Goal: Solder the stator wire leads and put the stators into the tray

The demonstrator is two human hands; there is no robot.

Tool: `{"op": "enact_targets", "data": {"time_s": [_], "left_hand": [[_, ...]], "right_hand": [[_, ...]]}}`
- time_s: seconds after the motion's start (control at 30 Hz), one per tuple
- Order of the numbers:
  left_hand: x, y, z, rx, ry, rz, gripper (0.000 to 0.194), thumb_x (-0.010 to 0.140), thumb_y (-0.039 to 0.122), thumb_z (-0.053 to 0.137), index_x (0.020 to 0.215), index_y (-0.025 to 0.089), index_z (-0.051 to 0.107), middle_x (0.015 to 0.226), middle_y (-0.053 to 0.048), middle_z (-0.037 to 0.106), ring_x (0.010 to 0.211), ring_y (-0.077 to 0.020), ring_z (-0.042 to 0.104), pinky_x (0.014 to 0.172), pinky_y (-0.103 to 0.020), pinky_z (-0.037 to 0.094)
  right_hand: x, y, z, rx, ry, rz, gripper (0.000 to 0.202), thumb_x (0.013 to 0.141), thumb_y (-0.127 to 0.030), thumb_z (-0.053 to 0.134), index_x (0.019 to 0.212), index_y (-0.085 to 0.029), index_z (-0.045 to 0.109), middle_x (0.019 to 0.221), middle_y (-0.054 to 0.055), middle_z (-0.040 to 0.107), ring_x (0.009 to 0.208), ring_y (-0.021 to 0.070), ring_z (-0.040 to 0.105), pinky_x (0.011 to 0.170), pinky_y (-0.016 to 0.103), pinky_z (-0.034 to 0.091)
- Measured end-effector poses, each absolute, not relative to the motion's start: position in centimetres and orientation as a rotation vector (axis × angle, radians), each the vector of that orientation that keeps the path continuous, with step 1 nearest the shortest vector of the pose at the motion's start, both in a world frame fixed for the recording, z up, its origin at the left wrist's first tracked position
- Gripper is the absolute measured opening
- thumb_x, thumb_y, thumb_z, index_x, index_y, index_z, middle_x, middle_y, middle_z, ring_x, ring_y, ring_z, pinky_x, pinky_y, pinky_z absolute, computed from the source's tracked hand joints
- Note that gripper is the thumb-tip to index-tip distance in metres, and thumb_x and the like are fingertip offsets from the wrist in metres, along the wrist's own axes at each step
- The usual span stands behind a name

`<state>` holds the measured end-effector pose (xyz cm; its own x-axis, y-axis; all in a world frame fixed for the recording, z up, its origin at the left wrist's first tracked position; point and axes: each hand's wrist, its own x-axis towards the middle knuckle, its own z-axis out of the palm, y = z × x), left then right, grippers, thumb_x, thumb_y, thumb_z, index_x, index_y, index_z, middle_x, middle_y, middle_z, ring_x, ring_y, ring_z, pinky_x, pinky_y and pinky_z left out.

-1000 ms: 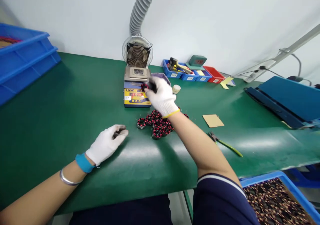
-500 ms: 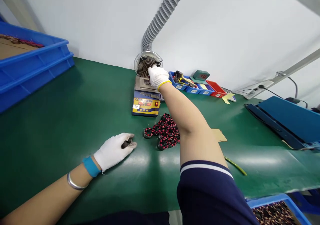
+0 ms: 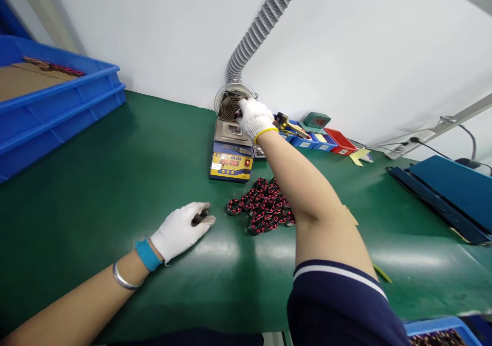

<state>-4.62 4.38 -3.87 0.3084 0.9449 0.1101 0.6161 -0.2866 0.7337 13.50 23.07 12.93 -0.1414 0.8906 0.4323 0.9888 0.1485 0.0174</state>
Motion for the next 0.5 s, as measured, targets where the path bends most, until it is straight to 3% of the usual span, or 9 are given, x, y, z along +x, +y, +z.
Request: {"op": "enact_targets", "data": {"time_s": [0.2,0.37,0.5], "left_hand": [[-4.5,4.9,-4.4,1.596,1.327,1.211,0.056,0.082,0.042,0.055,0.13,0.011,0.05,0.115,-0.012,0.065,0.088,-0.0187,0.065,0.08,-0.031,0.052],[-4.7,4.7,-4.3,1.595,1.37,1.242,0.065,0.086,0.038,0.049,0.141,0.01,0.032,0.123,-0.015,0.061,0.094,-0.0227,0.066,0.086,-0.034,0.052],[-5.2,4.8,-4.7,1.562,1.408,1.311,0.067,0.087,0.036,0.043,0.145,0.008,0.023,0.129,-0.017,0.057,0.115,-0.0272,0.058,0.096,-0.038,0.047]], "right_hand": [[11.6,17.7,9.4,-1.524,-2.017,0.174,0.042,0.072,-0.034,0.066,0.113,-0.022,0.065,0.104,0.005,0.067,0.102,0.0266,0.061,0.091,0.047,0.047],[8.1,11.9,3.2,-1.421,-1.924,0.742,0.062,0.071,-0.036,0.068,0.13,-0.024,0.053,0.096,0.004,0.069,0.084,0.0215,0.066,0.085,0.042,0.052],[7.3,9.6,1.1,-1.355,-1.915,0.974,0.048,0.067,-0.042,0.074,0.112,-0.027,0.064,0.083,0.001,0.07,0.078,0.0207,0.066,0.077,0.035,0.055]]}}
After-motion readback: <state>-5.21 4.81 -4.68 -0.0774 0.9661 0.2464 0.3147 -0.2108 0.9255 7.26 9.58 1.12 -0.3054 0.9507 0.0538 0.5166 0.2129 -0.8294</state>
